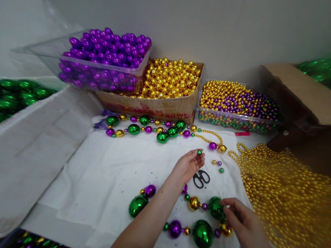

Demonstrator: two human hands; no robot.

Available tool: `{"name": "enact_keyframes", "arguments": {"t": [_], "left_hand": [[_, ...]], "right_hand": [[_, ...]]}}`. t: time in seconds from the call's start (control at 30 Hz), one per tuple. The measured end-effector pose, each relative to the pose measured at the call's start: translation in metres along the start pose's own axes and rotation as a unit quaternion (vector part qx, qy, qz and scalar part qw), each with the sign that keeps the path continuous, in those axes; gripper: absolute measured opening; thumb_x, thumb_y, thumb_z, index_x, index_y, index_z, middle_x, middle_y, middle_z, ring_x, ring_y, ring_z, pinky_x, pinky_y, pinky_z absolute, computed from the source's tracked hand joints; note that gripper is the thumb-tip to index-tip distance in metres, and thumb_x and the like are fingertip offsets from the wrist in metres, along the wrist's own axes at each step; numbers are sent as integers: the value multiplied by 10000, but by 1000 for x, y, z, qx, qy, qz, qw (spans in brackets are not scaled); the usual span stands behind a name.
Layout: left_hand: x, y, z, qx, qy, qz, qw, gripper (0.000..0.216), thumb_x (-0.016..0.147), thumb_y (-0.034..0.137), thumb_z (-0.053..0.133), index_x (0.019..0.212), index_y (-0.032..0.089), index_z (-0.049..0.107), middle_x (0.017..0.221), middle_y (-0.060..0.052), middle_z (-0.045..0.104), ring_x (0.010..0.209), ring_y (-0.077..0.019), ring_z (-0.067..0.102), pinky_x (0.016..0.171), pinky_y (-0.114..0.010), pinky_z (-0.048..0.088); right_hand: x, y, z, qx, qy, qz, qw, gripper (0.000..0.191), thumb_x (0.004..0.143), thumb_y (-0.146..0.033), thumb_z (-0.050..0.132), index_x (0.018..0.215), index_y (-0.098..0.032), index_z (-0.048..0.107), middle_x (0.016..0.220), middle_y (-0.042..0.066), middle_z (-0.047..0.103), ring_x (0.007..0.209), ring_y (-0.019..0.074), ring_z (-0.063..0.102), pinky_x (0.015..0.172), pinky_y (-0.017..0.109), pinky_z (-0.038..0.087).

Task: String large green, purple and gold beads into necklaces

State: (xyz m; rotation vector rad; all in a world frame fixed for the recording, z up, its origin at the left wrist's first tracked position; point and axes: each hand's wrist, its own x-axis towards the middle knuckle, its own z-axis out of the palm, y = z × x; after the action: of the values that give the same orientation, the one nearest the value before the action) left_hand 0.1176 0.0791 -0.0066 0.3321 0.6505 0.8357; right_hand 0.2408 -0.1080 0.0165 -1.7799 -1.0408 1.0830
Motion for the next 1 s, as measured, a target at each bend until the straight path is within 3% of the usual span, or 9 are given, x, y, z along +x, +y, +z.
{"name": "enact_keyframes", "arguments": {"t": [0.43,0.63,0.73,0.87,0.93,1.0], "left_hand": [[-3,-3,0,16,-22,4,1000,94,810,162,606,881,114,644,809,-62,640,710,-101,603,702,-230,476],[-14,-17,11,87,-100,-38,990,195,733,196,698,907,129,642,873,-62,654,719,-115,611,723,-258,474],[-19,-19,17,128,-110,-13,986,185,731,257,710,848,129,644,945,-78,667,790,-136,617,778,-281,461],[-23,-16,28,220,-74,53,971,171,731,287,706,802,135,675,1021,-83,678,948,-166,591,861,-281,410],[-23,-15,36,245,-86,85,962,160,735,280,696,808,137,695,1048,-81,676,985,-174,577,888,-281,390],[-22,-15,46,245,-107,107,958,146,740,272,683,799,140,703,1051,-79,676,994,-180,571,891,-283,389]], "right_hand": [[6,-3,3,12,10,-13,1000,288,828,-436,550,907,-180,653,622,-8,537,567,140,486,495,229,347],[48,-1,15,32,104,-47,993,319,776,-473,591,907,-182,585,598,-15,521,554,153,496,513,247,373],[60,-4,12,8,114,-57,992,285,775,-449,602,907,-196,595,733,25,616,671,185,563,613,281,418],[59,-18,1,-50,160,-123,978,288,826,-414,547,979,-206,675,1053,82,652,983,247,568,800,351,428],[59,-26,-3,-8,150,-138,979,319,832,-404,549,1054,-213,673,1137,83,634,1050,252,552,777,338,444],[62,-31,-3,87,104,-105,985,322,787,-398,621,1037,-203,681,1078,83,657,969,242,587,638,278,448]]}}
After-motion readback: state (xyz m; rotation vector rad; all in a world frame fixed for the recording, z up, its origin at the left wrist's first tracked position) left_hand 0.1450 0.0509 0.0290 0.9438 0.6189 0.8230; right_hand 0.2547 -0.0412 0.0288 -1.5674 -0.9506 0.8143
